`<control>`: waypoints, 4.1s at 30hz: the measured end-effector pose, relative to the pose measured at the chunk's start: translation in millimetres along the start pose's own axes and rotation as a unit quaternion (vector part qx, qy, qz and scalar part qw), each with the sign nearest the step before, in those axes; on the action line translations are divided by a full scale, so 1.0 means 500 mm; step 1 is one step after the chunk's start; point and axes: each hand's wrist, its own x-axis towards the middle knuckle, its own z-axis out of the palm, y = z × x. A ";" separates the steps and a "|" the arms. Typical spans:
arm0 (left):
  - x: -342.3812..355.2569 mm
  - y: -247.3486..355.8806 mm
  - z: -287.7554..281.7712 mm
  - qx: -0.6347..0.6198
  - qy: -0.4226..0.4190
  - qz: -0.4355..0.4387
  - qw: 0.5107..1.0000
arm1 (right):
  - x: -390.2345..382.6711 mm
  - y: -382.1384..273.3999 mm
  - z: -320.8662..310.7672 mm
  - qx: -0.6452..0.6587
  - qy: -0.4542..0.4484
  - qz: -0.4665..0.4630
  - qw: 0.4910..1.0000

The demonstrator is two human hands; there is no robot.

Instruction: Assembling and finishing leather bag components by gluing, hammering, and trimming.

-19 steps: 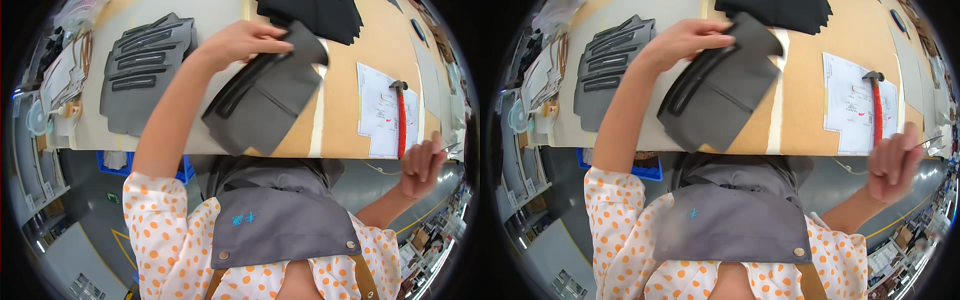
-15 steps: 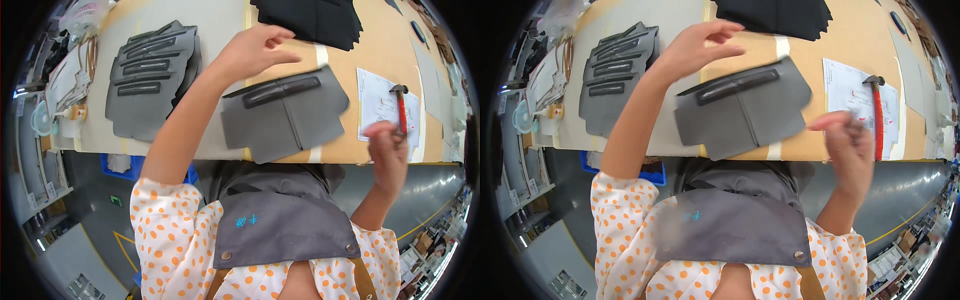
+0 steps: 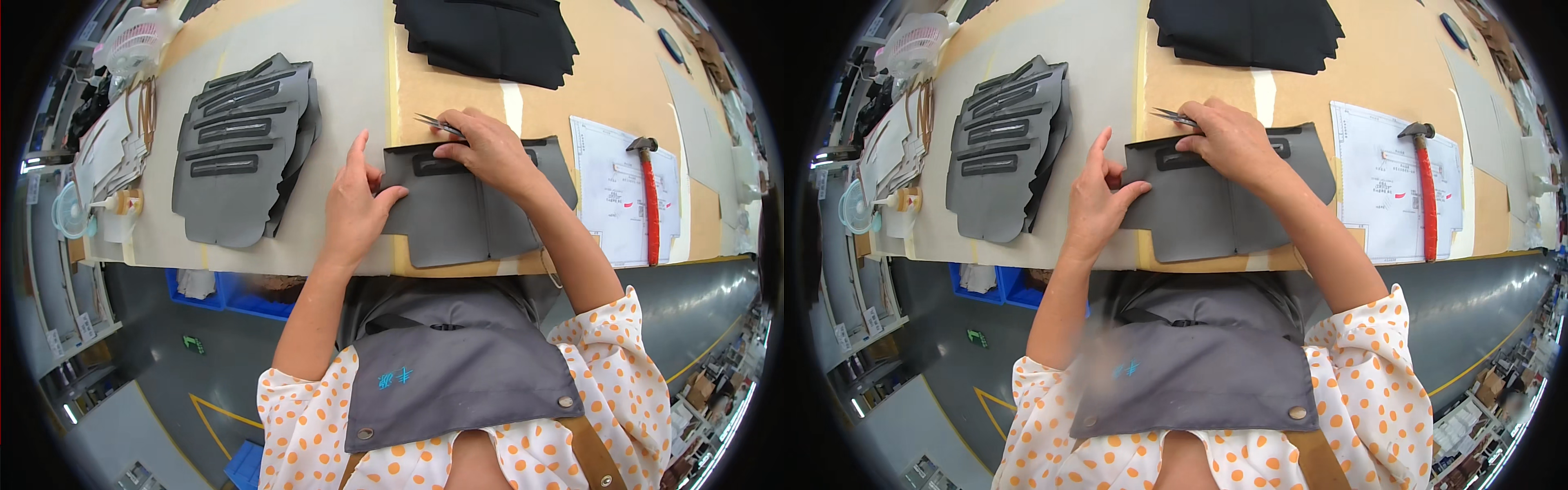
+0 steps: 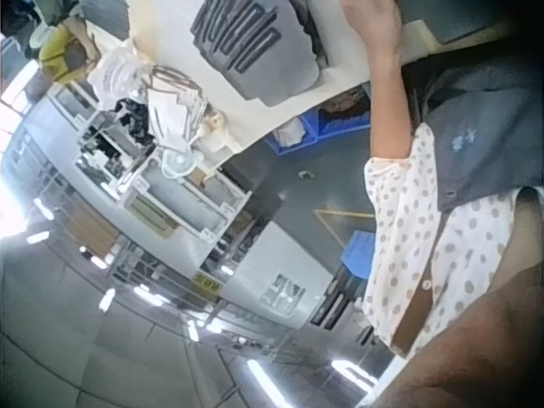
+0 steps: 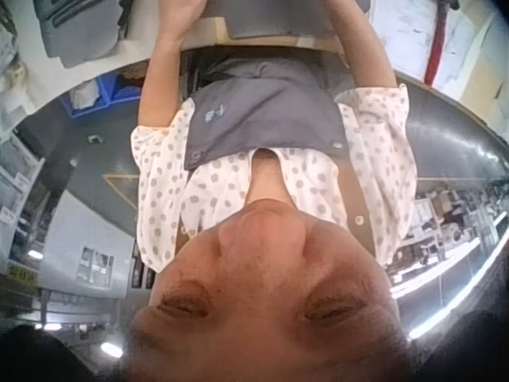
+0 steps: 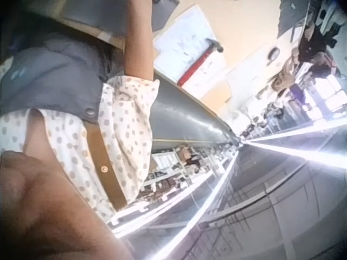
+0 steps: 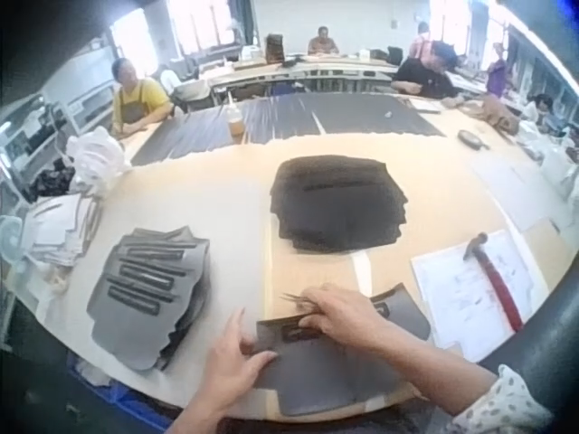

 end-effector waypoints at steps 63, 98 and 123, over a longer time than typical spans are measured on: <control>-0.032 0.044 -0.062 -0.382 -0.232 -0.283 0.849 | -0.212 -0.111 -0.012 0.521 -0.096 0.324 0.784; -0.031 0.043 -0.063 -0.407 -0.261 -0.273 0.832 | -0.201 -0.105 -0.017 0.497 -0.110 0.332 0.794; -0.035 0.050 -0.056 -0.436 -0.242 -0.272 0.823 | -0.200 -0.103 -0.004 0.522 -0.100 0.328 0.781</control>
